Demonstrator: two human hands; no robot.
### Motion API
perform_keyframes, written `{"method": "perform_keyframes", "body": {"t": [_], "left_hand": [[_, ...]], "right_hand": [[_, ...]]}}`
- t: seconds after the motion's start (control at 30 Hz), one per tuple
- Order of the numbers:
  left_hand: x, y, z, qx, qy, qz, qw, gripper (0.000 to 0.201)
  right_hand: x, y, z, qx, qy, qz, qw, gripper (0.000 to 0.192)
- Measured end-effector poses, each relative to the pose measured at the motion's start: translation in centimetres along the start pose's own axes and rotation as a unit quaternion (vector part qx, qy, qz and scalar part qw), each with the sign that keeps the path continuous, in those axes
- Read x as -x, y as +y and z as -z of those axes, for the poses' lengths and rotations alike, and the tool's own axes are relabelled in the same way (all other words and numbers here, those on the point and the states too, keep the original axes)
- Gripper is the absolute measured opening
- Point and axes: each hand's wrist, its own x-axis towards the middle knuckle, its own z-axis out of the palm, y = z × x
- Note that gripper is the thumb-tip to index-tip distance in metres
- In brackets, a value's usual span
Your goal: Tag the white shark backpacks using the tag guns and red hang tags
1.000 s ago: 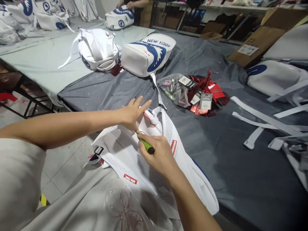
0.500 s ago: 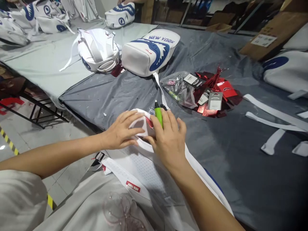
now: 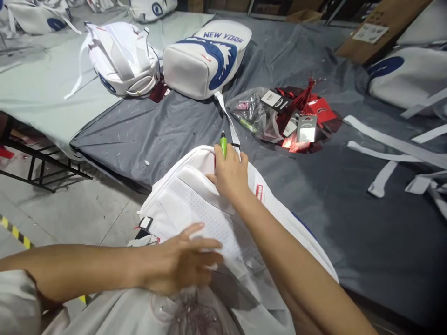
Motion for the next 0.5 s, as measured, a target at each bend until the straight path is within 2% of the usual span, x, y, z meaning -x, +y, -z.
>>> {"method": "perform_keyframes", "body": {"t": [0.03,0.1,0.17,0.2,0.3,0.4,0.5], "left_hand": [[0.5,0.0,0.0,0.02,0.018,-0.002,1.0,0.04],[0.9,-0.6,0.0,0.079,0.093,-0.003,0.993,0.031],[0.0,-1.8,-0.2,0.106,0.156,-0.001,0.982,0.022],[-0.8,-2.3,-0.3,0.102,0.165,-0.003,0.981,0.027],[-4.0,-3.1,-0.8,0.041,0.124,-0.004,0.991,0.036],[-6.3,-3.1,-0.9,0.006,0.067,0.019,0.998,0.022],[-6.7,-3.1,-0.8,0.011,0.047,-0.025,0.999,0.014]], "right_hand": [[0.0,0.1,-0.2,-0.003,0.007,0.002,1.0,0.078],[0.2,0.1,-0.1,-0.006,0.024,0.017,1.0,0.08],[0.5,-0.1,0.4,-0.003,0.032,0.021,0.999,0.08],[0.5,-0.2,0.7,-0.001,0.032,0.019,0.999,0.079],[0.6,-0.5,1.3,0.003,0.03,0.018,0.999,0.073],[0.5,-0.5,1.5,0.003,0.017,0.014,1.0,0.063],[0.4,-0.4,1.2,-0.003,0.007,0.002,1.0,0.061]]}}
